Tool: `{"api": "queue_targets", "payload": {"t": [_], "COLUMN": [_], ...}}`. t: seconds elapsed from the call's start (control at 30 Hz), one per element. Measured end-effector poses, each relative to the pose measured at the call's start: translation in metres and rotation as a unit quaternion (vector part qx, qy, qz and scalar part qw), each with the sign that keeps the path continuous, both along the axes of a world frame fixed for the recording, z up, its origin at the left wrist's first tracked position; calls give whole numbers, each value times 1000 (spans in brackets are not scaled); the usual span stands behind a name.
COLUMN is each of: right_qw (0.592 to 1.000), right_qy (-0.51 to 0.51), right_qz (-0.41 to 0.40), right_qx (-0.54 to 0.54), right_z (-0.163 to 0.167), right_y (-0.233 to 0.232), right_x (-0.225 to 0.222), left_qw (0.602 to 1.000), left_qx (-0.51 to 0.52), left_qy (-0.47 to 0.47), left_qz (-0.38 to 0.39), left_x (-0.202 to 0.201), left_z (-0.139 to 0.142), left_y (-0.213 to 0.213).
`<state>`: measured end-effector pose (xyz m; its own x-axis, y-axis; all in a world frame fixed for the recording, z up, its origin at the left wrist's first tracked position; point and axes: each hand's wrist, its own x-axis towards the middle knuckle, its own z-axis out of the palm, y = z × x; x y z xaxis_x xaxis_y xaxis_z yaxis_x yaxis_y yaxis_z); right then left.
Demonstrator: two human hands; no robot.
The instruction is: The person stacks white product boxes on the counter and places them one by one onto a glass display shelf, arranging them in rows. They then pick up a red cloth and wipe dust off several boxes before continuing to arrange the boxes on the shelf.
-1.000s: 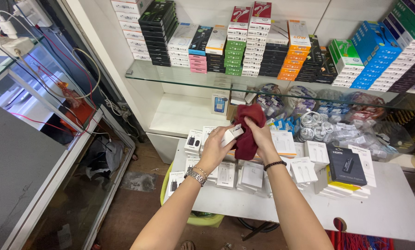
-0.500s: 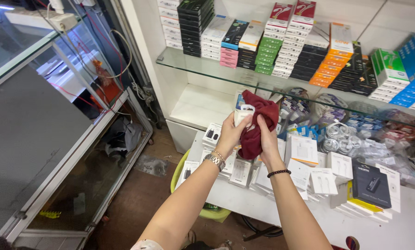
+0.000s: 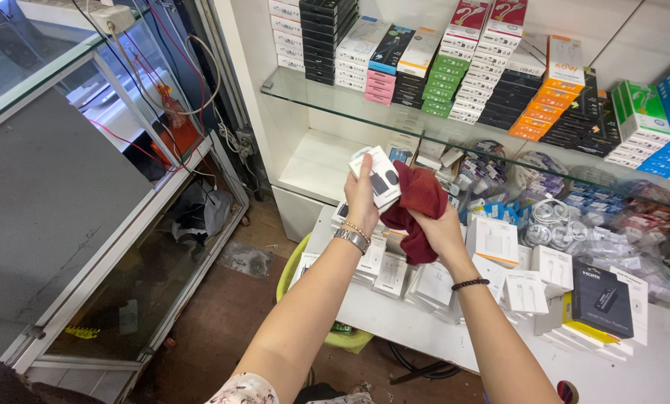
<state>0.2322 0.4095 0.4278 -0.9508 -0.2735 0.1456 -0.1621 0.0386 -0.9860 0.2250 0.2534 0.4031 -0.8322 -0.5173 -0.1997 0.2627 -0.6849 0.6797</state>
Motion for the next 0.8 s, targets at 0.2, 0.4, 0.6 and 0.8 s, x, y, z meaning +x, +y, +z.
{"api": "queue_targets", "payload": {"t": [0.2,0.4,0.6,0.8], "right_qw": [997,989,995,991], "right_qy": [67,92,-45,-97], "right_qz": [-19,-103,-89,-88], "right_qx": [25,59,-24,-21], "right_z": [-9,-34,-54,-60], "right_y": [-8,19,46,32], "right_x": [-4,-13,-10,0], "left_qw": [999,994,896,850], "left_qx": [-10,-63,-359,-395], "left_qy": [31,-90,-260,-338], "left_qz": [-27,-12,-39,-82], "left_x": [-7,13,89,132], "left_z": [-17,-46,-90,-163], "left_y": [18,-30,-126,-139]}}
